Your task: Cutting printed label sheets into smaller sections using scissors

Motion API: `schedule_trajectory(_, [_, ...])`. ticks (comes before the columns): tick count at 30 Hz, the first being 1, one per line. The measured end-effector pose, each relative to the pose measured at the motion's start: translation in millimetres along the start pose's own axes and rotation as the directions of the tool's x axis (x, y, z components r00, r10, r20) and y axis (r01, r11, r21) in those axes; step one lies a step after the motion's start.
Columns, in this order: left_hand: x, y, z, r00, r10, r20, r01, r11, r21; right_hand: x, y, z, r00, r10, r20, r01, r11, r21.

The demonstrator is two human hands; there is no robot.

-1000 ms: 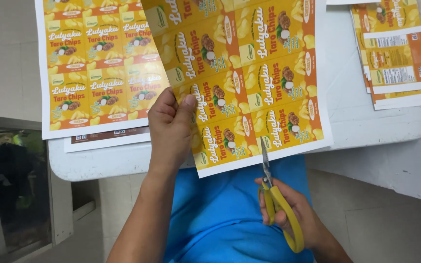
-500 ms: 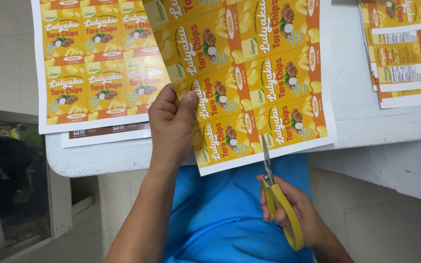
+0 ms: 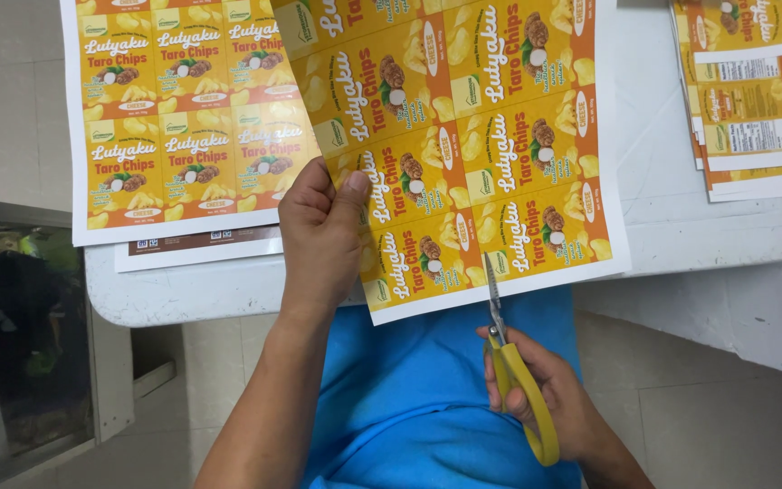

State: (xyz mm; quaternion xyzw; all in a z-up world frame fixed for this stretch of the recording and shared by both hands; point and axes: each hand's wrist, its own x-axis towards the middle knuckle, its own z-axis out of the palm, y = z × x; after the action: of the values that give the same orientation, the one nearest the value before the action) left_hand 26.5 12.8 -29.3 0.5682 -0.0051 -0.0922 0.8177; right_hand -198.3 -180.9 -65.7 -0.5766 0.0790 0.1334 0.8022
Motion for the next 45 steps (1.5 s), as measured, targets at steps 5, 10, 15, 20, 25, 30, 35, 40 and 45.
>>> schedule_trajectory(5, [1.4, -2.9, -1.2, 1.0, 0.001, -0.005, -0.001, 1.0, 0.003, 1.2, 0.4, -0.1, 1.0, -0.001, 0.001, 0.001, 1.0, -0.014])
schedule_trajectory(10, [1.8, -7.2, -2.9, 1.0, -0.012, -0.017, 0.012, 1.0, 0.008, 1.4, 5.4, -3.0, 1.0, 0.023, -0.004, -0.023, 0.999, -0.043])
schedule_trajectory(15, [1.8, -6.9, -3.1, 1.0, -0.023, -0.005, 0.023, 1.0, -0.008, 0.6, 5.2, -3.1, 0.999, 0.04, -0.02, -0.041, 0.998, -0.047])
schedule_trajectory(20, [2.1, -7.3, -3.3, 1.0, -0.025, -0.006, 0.025, 1.0, -0.007, 0.4, 6.6, -3.4, 0.999, 0.031, -0.015, -0.031, 0.999, -0.033])
schedule_trajectory(25, [2.3, -10.3, -4.6, 1.0, -0.017, 0.0, 0.017, 1.0, -0.019, 2.0, 7.4, -2.8, 1.0, 0.008, 0.0, -0.008, 0.999, -0.051])
schedule_trajectory(30, [2.5, -8.2, -3.3, 0.999, -0.03, -0.013, 0.03, 0.999, -0.01, 2.0, 7.1, -2.0, 1.0, 0.014, -0.01, -0.014, 0.999, -0.034])
schedule_trajectory(35, [2.7, -9.1, -3.9, 1.0, -0.026, -0.01, 0.026, 0.999, -0.025, 1.3, 14.0, -4.0, 1.0, 0.013, -0.025, -0.014, 0.999, -0.042])
schedule_trajectory(40, [2.0, -8.3, -4.6, 1.0, -0.024, -0.002, 0.024, 1.0, -0.017, 0.9, 21.4, -4.2, 0.999, -0.011, -0.044, 0.008, 0.999, -0.053])
schedule_trajectory(45, [1.8, -7.2, -4.0, 1.0, -0.031, 0.004, 0.031, 0.999, 0.009, -0.4, 26.2, -5.9, 0.998, 0.029, -0.063, -0.028, 1.0, 0.007])
